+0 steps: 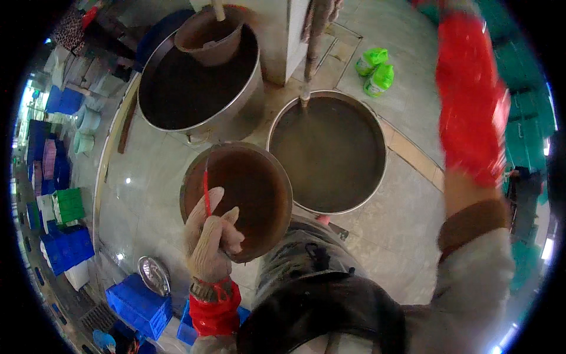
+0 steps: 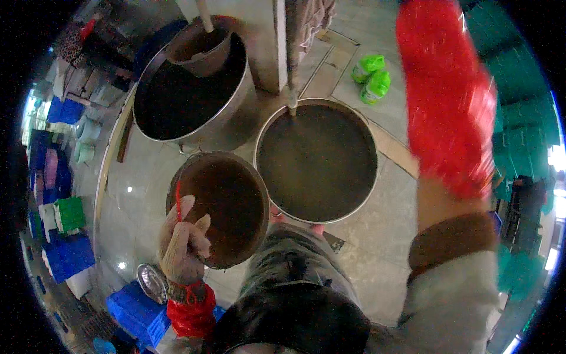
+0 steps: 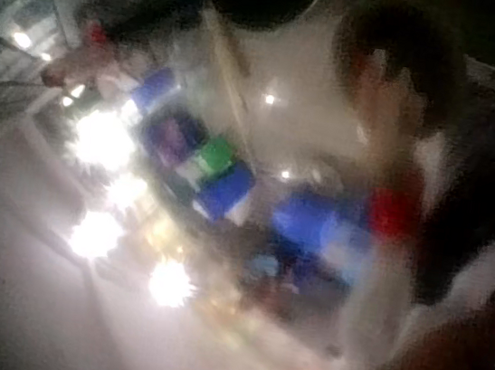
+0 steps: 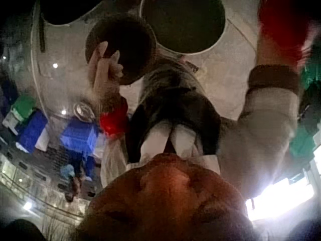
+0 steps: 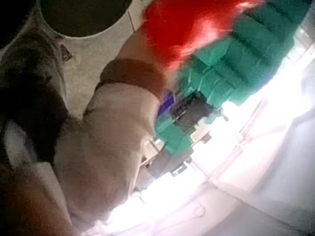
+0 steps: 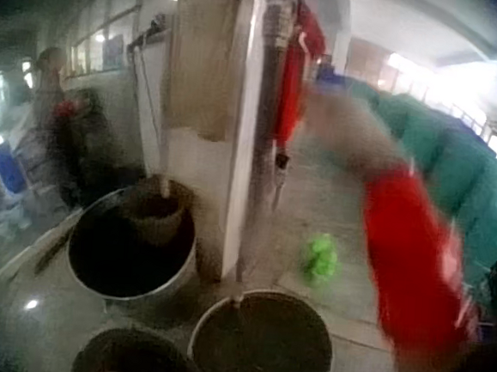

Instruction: The person scoops a dark substance from a large metal vat using a sieve and then rinses the sieve in an adjacent vat containing clear water.

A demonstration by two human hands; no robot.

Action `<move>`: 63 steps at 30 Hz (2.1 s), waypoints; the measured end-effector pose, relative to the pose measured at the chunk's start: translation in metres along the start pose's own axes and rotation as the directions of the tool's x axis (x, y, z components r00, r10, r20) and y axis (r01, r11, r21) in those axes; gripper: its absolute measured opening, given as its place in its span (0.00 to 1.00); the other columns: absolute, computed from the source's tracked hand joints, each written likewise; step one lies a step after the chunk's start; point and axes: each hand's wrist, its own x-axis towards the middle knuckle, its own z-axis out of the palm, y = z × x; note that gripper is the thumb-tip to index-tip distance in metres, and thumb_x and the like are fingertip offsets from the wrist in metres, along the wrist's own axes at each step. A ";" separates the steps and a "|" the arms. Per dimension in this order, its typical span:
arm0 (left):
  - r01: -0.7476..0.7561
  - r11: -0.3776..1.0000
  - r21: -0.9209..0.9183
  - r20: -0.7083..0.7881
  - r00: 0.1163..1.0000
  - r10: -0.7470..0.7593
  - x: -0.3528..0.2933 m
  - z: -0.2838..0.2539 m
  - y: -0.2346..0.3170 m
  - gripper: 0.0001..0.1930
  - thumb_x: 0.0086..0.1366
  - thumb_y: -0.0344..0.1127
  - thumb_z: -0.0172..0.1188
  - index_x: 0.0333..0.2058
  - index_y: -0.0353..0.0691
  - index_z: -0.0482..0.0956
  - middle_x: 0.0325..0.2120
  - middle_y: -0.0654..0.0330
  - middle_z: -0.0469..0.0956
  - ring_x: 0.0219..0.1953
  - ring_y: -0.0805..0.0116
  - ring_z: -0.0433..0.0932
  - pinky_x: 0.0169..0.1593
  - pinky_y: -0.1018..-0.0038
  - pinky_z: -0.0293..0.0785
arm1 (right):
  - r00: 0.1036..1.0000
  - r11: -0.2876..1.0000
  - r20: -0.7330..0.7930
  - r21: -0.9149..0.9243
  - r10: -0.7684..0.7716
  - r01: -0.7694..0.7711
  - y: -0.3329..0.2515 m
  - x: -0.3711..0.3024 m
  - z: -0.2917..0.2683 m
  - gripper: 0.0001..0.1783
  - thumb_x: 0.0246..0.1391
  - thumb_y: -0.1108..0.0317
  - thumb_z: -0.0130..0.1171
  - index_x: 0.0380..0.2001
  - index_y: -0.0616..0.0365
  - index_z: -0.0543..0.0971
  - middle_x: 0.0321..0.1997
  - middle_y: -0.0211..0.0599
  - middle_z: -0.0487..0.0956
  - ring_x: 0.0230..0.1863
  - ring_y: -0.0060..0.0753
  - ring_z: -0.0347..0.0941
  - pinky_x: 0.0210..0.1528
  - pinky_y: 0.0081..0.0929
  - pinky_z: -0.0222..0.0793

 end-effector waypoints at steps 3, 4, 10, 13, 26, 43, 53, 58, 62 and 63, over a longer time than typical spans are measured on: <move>0.186 0.973 -0.140 0.041 0.983 -0.182 -0.012 0.040 0.001 0.25 0.68 0.31 0.49 0.62 0.26 0.66 0.27 0.53 0.82 0.30 0.67 0.80 0.58 0.66 0.74 | 0.961 0.837 0.277 0.526 -0.003 -0.149 -0.054 -0.129 -0.001 0.25 0.59 0.64 0.60 0.59 0.58 0.74 0.49 0.48 0.81 0.49 0.45 0.79 0.49 0.38 0.76; 0.222 0.950 -0.220 0.122 0.973 -0.199 -0.018 0.047 -0.011 0.26 0.66 0.29 0.49 0.63 0.26 0.65 0.43 0.47 0.82 0.46 0.60 0.80 0.64 0.63 0.68 | 0.886 0.677 0.463 0.654 -0.005 -0.338 -0.080 -0.178 -0.002 0.25 0.59 0.64 0.60 0.58 0.59 0.75 0.50 0.49 0.81 0.50 0.46 0.79 0.49 0.39 0.76; 0.061 0.991 0.118 0.563 0.818 -0.118 -0.031 0.125 -0.065 0.30 0.68 0.35 0.55 0.65 0.26 0.63 0.66 0.49 0.63 0.67 0.61 0.64 0.70 0.64 0.57 | 0.604 -0.128 0.797 0.602 0.034 -0.788 -0.179 -0.352 -0.083 0.36 0.62 0.60 0.58 0.70 0.60 0.60 0.62 0.50 0.73 0.63 0.40 0.71 0.64 0.35 0.66; 0.006 0.989 0.150 0.688 0.718 -0.109 -0.047 0.171 -0.067 0.28 0.65 0.31 0.58 0.62 0.26 0.67 0.64 0.49 0.66 0.67 0.64 0.64 0.69 0.66 0.59 | 0.595 0.022 0.786 0.601 0.167 -0.799 -0.161 -0.378 -0.110 0.32 0.64 0.66 0.55 0.69 0.61 0.61 0.59 0.47 0.76 0.59 0.38 0.74 0.58 0.33 0.69; -0.046 0.904 0.425 0.537 0.817 -0.211 -0.028 0.183 -0.224 0.24 0.67 0.34 0.53 0.61 0.33 0.70 0.49 0.54 0.79 0.49 0.63 0.78 0.52 0.69 0.75 | -0.068 -0.278 0.783 0.137 0.618 -0.951 -0.055 -0.402 -0.249 0.20 0.64 0.72 0.48 0.55 0.72 0.74 0.15 0.29 0.70 0.14 0.20 0.64 0.19 0.21 0.58; 0.596 0.792 -0.132 0.639 0.662 -0.392 -0.040 0.249 -0.298 0.34 0.73 0.58 0.48 0.67 0.39 0.64 0.63 0.52 0.70 0.61 0.59 0.72 0.62 0.62 0.69 | 0.287 0.244 0.844 0.193 0.452 -0.950 -0.039 -0.490 -0.195 0.25 0.62 0.69 0.51 0.62 0.61 0.71 0.17 0.39 0.75 0.19 0.33 0.76 0.22 0.34 0.70; 0.535 0.832 0.143 0.433 0.723 -0.539 -0.010 0.178 -0.303 0.39 0.67 0.59 0.58 0.66 0.35 0.63 0.56 0.51 0.76 0.48 0.59 0.80 0.48 0.64 0.78 | 0.270 0.745 0.948 0.057 0.168 -0.665 -0.035 -0.439 -0.118 0.33 0.63 0.48 0.52 0.68 0.42 0.60 0.60 0.49 0.67 0.60 0.52 0.63 0.59 0.48 0.61; 0.360 0.825 0.435 0.213 0.849 -0.483 0.005 0.141 -0.246 0.40 0.61 0.68 0.56 0.57 0.37 0.75 0.47 0.52 0.81 0.46 0.57 0.81 0.47 0.62 0.76 | 0.662 0.682 0.687 0.332 0.299 -0.652 -0.061 -0.434 -0.069 0.17 0.60 0.66 0.55 0.51 0.53 0.80 0.25 0.44 0.79 0.26 0.46 0.78 0.31 0.42 0.73; 0.298 0.714 0.634 0.009 0.920 -0.392 0.022 0.104 -0.248 0.39 0.61 0.68 0.57 0.53 0.35 0.79 0.45 0.44 0.83 0.51 0.53 0.81 0.51 0.61 0.74 | 0.265 0.228 0.899 0.193 0.350 -0.955 -0.085 -0.418 -0.038 0.18 0.61 0.65 0.51 0.51 0.57 0.80 0.33 0.50 0.81 0.36 0.46 0.79 0.40 0.39 0.73; 0.287 0.644 0.709 -0.040 0.928 -0.370 0.021 0.075 -0.289 0.39 0.61 0.68 0.57 0.52 0.34 0.80 0.44 0.42 0.83 0.52 0.52 0.80 0.53 0.62 0.73 | 0.109 0.131 0.954 0.075 0.279 -0.989 -0.098 -0.388 -0.040 0.19 0.61 0.64 0.49 0.52 0.57 0.80 0.35 0.53 0.81 0.38 0.49 0.80 0.44 0.38 0.73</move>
